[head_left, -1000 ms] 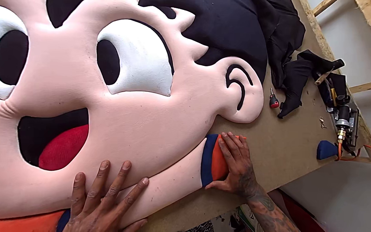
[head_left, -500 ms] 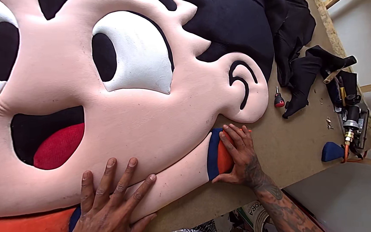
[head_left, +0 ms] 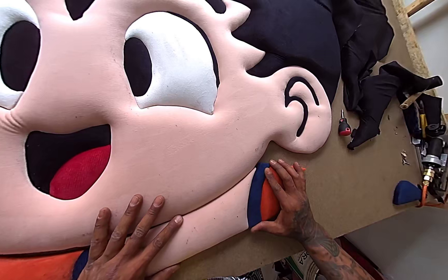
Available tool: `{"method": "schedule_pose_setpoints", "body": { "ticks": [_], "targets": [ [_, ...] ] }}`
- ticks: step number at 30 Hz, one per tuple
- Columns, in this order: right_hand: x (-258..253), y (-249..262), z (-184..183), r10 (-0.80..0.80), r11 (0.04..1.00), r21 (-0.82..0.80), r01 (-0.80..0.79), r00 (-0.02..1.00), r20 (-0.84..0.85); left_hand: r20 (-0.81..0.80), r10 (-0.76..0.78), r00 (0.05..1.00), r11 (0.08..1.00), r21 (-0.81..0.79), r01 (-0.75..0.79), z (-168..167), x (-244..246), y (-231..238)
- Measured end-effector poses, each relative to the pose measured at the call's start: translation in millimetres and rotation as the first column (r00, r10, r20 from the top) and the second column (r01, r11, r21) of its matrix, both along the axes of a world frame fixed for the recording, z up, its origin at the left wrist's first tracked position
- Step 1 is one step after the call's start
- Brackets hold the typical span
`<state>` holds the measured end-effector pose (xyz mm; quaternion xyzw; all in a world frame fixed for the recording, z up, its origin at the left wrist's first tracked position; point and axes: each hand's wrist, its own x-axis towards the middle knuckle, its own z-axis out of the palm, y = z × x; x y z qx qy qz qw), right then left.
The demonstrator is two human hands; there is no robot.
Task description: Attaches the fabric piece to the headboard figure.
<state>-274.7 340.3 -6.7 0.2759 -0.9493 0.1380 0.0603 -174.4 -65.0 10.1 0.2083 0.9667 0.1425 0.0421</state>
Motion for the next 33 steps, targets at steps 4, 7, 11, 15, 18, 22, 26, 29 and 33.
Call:
{"method": "schedule_pose_setpoints", "body": {
  "ticks": [4,7,11,15,18,22,26,29,33],
  "targets": [
    [2.4,-1.5,0.4,-0.007,1.0,0.016,0.007,1.0,0.008,-0.026,-0.023,0.999,1.0,-0.012,0.023,-1.5,-3.9,-3.8],
    [4.0,-3.9,1.5,-0.016,1.0,0.027,0.016,1.0,0.012,-0.057,-0.039,0.998,0.999,-0.007,0.038,-2.1,-8.0,-7.0],
    [4.4,-8.5,0.8,-0.026,0.999,0.025,0.026,1.0,0.006,-0.054,-0.052,0.997,0.998,0.025,0.053,-4.3,-12.3,-10.5],
    [4.5,-9.8,-1.9,-0.026,0.999,0.024,0.026,1.0,-0.008,-0.05,-0.044,0.998,0.998,0.039,0.046,-2.3,-14.4,-9.6],
    [6.4,-9.6,-3.1,-0.022,1.0,0.013,0.022,1.0,-0.011,-0.05,-0.045,0.998,0.998,0.037,0.046,-0.1,-13.8,-9.3],
    [14.7,-14.6,-2.5,-0.037,0.999,-0.001,0.037,0.999,-0.01,-0.018,-0.063,0.998,0.996,0.054,0.064,2.7,-11.9,-13.5],
    [20.0,-23.5,-3.2,-0.043,0.999,-0.007,0.043,0.999,-0.018,0.033,-0.09,0.995,0.993,0.078,0.088,7.0,-13.0,-22.8],
    [23.9,-27.7,-3.2,-0.046,0.999,-0.009,0.046,0.999,-0.018,0.042,-0.121,0.992,0.989,0.093,0.116,5.9,-13.7,-29.5],
    [29.4,-34.6,-2.3,-0.057,0.998,-0.001,0.057,0.998,-0.008,0.044,-0.151,0.988,0.982,0.122,0.145,3.8,-13.4,-38.2]
  ]
}}
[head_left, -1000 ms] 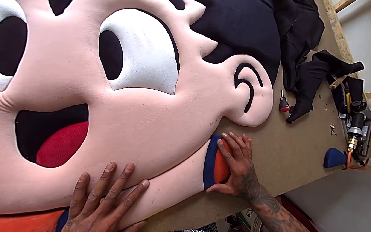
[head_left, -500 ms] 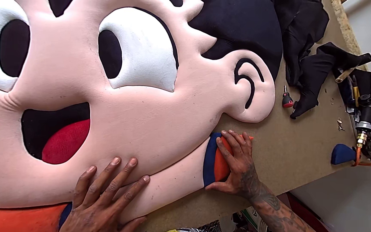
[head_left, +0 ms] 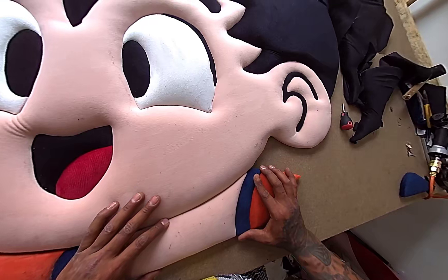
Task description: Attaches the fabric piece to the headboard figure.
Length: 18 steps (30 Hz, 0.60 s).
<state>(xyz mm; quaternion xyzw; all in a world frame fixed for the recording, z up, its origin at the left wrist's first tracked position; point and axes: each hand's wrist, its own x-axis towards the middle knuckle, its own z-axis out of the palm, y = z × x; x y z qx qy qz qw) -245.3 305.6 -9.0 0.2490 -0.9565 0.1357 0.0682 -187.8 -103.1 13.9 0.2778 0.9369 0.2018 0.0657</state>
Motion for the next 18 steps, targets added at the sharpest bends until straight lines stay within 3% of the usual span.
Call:
{"method": "schedule_pose_setpoints", "body": {
  "ticks": [18],
  "targets": [
    [-6.3,-3.7,0.8,0.049,0.999,0.014,-0.049,0.999,0.001,-0.06,0.041,0.997,0.997,0.064,-0.038,-7.6,-1.1,0.9]
  ]
}}
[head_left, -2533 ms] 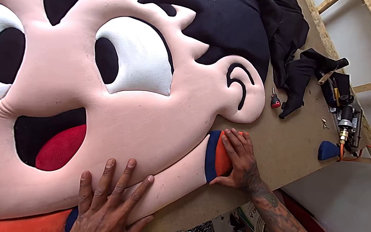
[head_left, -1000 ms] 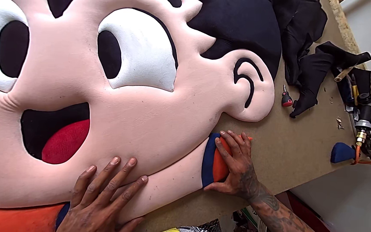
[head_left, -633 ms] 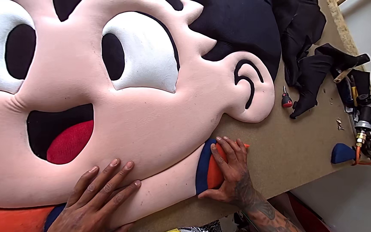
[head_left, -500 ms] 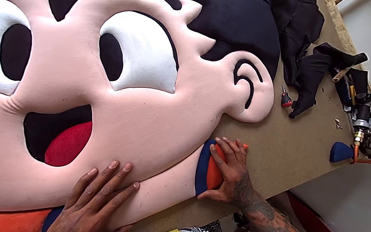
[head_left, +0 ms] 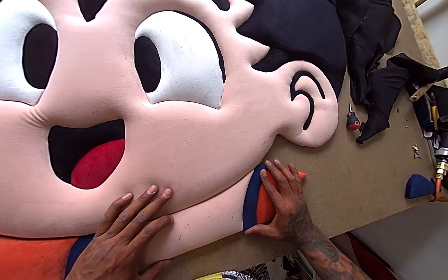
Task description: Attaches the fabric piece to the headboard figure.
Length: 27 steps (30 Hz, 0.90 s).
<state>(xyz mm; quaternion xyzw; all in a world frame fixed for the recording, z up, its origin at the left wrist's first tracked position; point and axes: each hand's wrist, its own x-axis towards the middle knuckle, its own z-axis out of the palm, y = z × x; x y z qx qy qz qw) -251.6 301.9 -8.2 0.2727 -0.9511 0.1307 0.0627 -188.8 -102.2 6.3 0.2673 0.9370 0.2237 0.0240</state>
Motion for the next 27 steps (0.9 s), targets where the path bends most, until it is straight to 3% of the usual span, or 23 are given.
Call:
{"method": "schedule_pose_setpoints", "body": {
  "ticks": [6,13,21,23,27],
  "targets": [
    [-4.8,-14.9,15.1,0.075,0.995,0.057,-0.077,0.997,0.034,-0.067,0.05,0.996,0.998,0.043,-0.047,-8.5,1.0,4.0],
    [-0.6,-121.2,11.2,0.425,0.905,0.007,-0.425,0.905,0.007,0.028,0.05,0.998,0.999,-0.011,-0.05,0.3,4.9,1.5],
    [-13.0,-146.9,13.4,0.431,0.9,0.027,-0.435,0.897,0.102,0.084,0.024,0.996,0.996,0.088,-0.032,6.8,8.5,-4.0],
    [-14.2,-146.2,15.1,0.437,0.896,0.037,-0.443,0.892,0.119,0.067,0.057,0.996,0.992,0.105,-0.064,13.9,22.8,-22.3],
    [-15.6,-146.2,15.5,0.447,0.889,0.044,-0.457,0.884,0.139,0.057,0.241,0.969,0.956,-0.184,-0.227,37.1,68.8,-140.6]
  ]
}}
